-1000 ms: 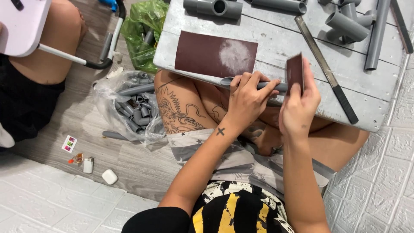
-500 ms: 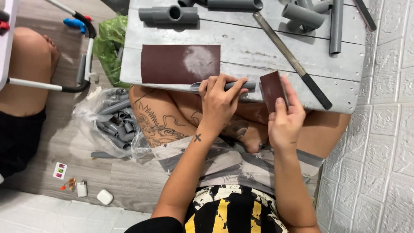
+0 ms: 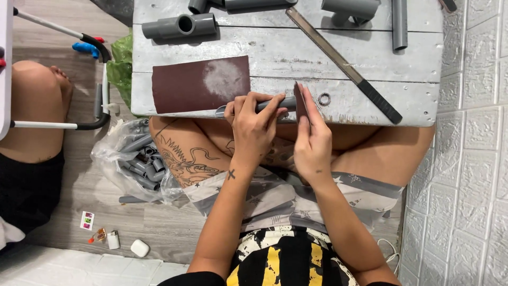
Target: The person uses a metal file to smooth the cut edges of a gray plastic pipe fitting. They then use a piece of sandpaper to further smooth the edges of the fitting and other small pipe pieces on the table.
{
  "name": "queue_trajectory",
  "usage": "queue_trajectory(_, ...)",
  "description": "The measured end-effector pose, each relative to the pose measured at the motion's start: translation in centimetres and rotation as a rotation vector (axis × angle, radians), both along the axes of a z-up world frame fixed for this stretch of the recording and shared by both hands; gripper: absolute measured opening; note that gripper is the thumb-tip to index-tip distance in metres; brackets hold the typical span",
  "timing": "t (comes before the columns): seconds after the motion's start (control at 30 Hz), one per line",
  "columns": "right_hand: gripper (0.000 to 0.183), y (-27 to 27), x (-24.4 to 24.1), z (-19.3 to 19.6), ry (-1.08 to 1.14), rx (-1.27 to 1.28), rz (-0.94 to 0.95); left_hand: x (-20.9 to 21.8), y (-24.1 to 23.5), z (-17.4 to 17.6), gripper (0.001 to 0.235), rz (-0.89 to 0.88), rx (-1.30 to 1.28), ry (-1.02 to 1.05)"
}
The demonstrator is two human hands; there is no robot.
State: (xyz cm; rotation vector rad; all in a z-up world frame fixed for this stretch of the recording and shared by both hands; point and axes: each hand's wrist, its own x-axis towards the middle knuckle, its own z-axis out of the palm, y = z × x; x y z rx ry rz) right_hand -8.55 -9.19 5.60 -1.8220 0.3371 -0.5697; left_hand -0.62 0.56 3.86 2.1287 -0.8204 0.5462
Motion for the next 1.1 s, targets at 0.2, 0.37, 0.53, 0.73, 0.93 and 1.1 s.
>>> queue_trajectory(0.2, 0.050, -0.1, 0.6, 0.9, 0.007, -0.027, 0.011, 0.0, 0.1, 0.1, 0.018, -0.006, 0.010, -0.003)
queue_trajectory(0.37, 0.052, -0.7, 1.4, 0.6, -0.026, -0.005, 0.046, -0.1, 0.0, 0.4, 0.018, 0.002, 0.015, 0.008)
queue_trajectory(0.53, 0.050, -3.1, 0.8, 2.4, -0.081, -0.058, 0.019, 0.0, -0.2, 1.3, 0.019, -0.019, 0.000, -0.034)
queue_trajectory(0.73, 0.042, -5.4, -2.0, 2.0, -0.179, -0.068, -0.128, -0.5, 0.2, 3.4, 0.027, -0.052, 0.000, -0.069)
queue_trajectory(0.93, 0.039, -4.3, -3.2, 2.5, -0.272, -0.185, -0.050, -2.8, -0.8, 2.2, 0.028, -0.137, 0.004, 0.112)
queue_trajectory(1.1, 0.036, -3.8, -3.3, 1.2, -0.298, -0.312, 0.033, -3.8, -1.4, 2.8, 0.027, -0.164, -0.077, 0.250)
